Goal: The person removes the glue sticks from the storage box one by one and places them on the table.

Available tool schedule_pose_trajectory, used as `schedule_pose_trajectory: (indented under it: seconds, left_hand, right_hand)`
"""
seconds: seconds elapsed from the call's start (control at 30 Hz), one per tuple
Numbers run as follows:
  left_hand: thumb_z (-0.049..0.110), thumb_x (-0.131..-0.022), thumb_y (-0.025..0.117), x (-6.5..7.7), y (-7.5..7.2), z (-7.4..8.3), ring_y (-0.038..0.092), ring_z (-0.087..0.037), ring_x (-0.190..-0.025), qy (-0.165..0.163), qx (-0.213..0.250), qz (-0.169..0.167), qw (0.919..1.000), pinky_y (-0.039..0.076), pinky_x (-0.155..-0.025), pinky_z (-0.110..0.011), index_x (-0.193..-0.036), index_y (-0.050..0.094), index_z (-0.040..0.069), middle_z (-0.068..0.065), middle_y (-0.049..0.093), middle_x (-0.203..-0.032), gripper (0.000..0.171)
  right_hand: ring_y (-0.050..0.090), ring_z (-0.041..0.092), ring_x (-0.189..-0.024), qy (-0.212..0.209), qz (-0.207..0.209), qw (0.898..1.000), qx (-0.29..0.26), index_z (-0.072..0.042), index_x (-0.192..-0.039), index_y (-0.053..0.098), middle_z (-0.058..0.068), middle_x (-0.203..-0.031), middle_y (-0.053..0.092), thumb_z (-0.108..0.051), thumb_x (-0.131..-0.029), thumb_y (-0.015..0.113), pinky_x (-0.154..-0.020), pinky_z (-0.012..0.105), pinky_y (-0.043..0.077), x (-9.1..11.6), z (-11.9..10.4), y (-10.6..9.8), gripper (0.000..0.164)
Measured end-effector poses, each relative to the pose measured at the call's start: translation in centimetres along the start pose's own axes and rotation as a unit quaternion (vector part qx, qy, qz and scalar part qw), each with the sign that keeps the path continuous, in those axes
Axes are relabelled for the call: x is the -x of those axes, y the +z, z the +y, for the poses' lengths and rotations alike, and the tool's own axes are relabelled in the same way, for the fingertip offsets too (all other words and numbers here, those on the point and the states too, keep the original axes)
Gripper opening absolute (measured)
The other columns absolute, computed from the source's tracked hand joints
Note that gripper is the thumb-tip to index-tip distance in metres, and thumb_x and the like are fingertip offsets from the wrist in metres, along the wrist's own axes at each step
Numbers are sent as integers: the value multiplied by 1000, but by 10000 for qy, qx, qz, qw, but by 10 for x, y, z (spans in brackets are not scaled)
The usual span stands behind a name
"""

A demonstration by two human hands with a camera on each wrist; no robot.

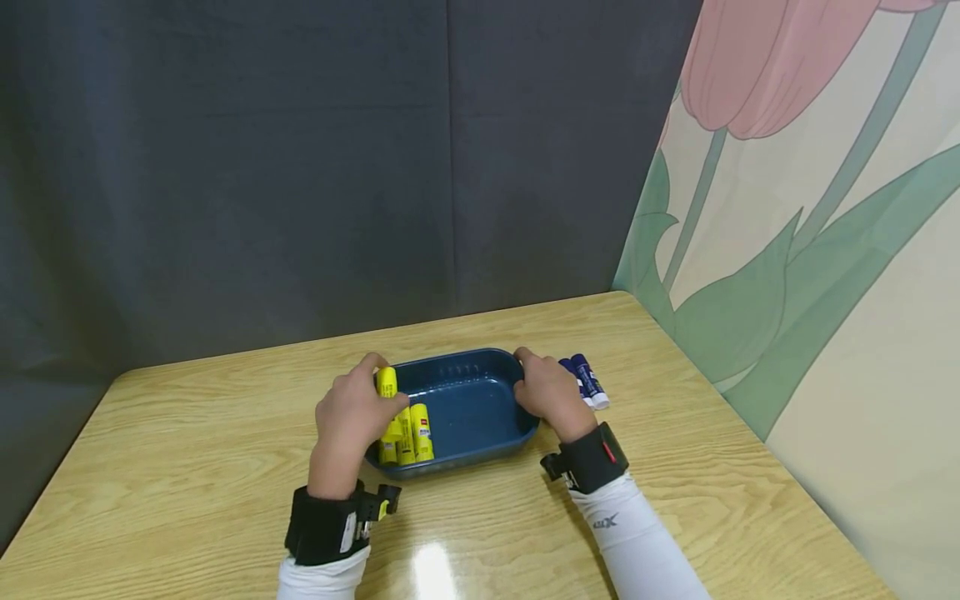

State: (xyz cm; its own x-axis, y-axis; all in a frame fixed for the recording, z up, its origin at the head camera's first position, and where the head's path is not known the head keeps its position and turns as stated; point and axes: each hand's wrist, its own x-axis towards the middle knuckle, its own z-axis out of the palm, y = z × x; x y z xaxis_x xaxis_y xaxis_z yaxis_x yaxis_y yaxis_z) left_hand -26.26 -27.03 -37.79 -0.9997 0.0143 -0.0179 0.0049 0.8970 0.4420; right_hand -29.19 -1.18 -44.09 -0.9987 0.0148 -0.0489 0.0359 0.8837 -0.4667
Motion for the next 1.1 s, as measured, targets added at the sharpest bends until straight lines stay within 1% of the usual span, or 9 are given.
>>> schedule_pose_trajectory:
  seconds: [0.1, 0.17, 0.33, 0.5, 0.7, 0.83, 0.9, 1.0, 1.1]
  left_hand:
    - [30, -88, 70, 0, -7, -7, 57, -22, -61, -86, 50, -21, 9999, 44, -55, -33, -141, 48, 11, -9, 61, -75, 60]
    - [30, -89, 69, 0, -10, -12, 56, -22, -60, -134, 97, -25, 9999, 43, -55, -32, -141, 47, 10, -8, 59, -70, 60]
    - [30, -90, 68, 0, -18, -23, 55, -23, -61, -261, 179, -70, 9995, 42, -55, -33, -142, 46, 10, -8, 60, -73, 60]
    - [32, -91, 66, 0, -24, -30, 56, -24, -63, -367, 175, -176, 9990, 42, -55, -33, -143, 44, 10, -9, 60, -72, 60]
    - [32, -91, 67, 0, -29, -37, 56, -24, -66, -457, 173, -232, 9985, 42, -56, -33, -143, 44, 10, -10, 61, -78, 61]
    - [31, -91, 66, -1, -30, -40, 56, -23, -65, -467, 140, -293, 9984, 41, -55, -33, -143, 44, 9, -10, 59, -76, 60]
    - [31, -91, 66, -1, -30, -42, 56, -24, -66, -454, 136, -313, 9984, 42, -55, -33, -142, 44, 9, -10, 59, -78, 60]
    - [31, -91, 66, -2, -31, -45, 56, -25, -70, -438, 160, -333, 9984, 43, -57, -34, -142, 44, 7, -13, 61, -85, 60]
    - [30, -91, 65, -2, -31, -50, 57, -28, -76, -479, 178, -404, 9979, 44, -60, -36, -142, 43, 6, -19, 63, -97, 60]
  right_hand:
    - [60, 29, -87, -27, 37, 10000, 18, -9, -144, 50, 20, -125, 64, -10, -92, 58, -61, 37, 48, -1, 0, 1, 53]
    - [60, 29, -89, -42, 59, 10000, 33, -9, -144, 51, 20, -126, 64, -10, -91, 57, -63, 38, 48, -1, -1, 1, 53]
    - [59, 29, -89, -53, 42, 10000, 35, -8, -144, 51, 21, -125, 64, -9, -91, 58, -63, 38, 49, -1, -1, 2, 54]
    - [59, 29, -88, -57, 33, 10000, 39, -8, -144, 50, 21, -125, 64, -10, -91, 58, -63, 37, 49, -2, -2, 2, 53]
    - [59, 28, -83, -74, 26, 10000, -9, -8, -144, 50, 20, -123, 65, -9, -91, 57, -58, 35, 46, -3, -1, 2, 54]
    - [59, 28, -81, -82, 39, 10000, -23, -8, -144, 50, 20, -121, 65, -9, -91, 57, -56, 34, 45, -3, -1, 2, 53]
    - [59, 28, -82, -77, 34, 10000, -32, -8, -144, 50, 20, -121, 65, -9, -91, 57, -56, 34, 44, -3, -1, 2, 53]
    - [59, 28, -82, -59, 16, 10000, -59, -9, -144, 50, 20, -121, 65, -10, -91, 57, -56, 34, 45, -2, -1, 1, 53]
    - [59, 28, -82, -39, 4, 10000, -78, -9, -144, 50, 20, -121, 65, -9, -91, 57, -56, 34, 45, -2, -1, 1, 53]
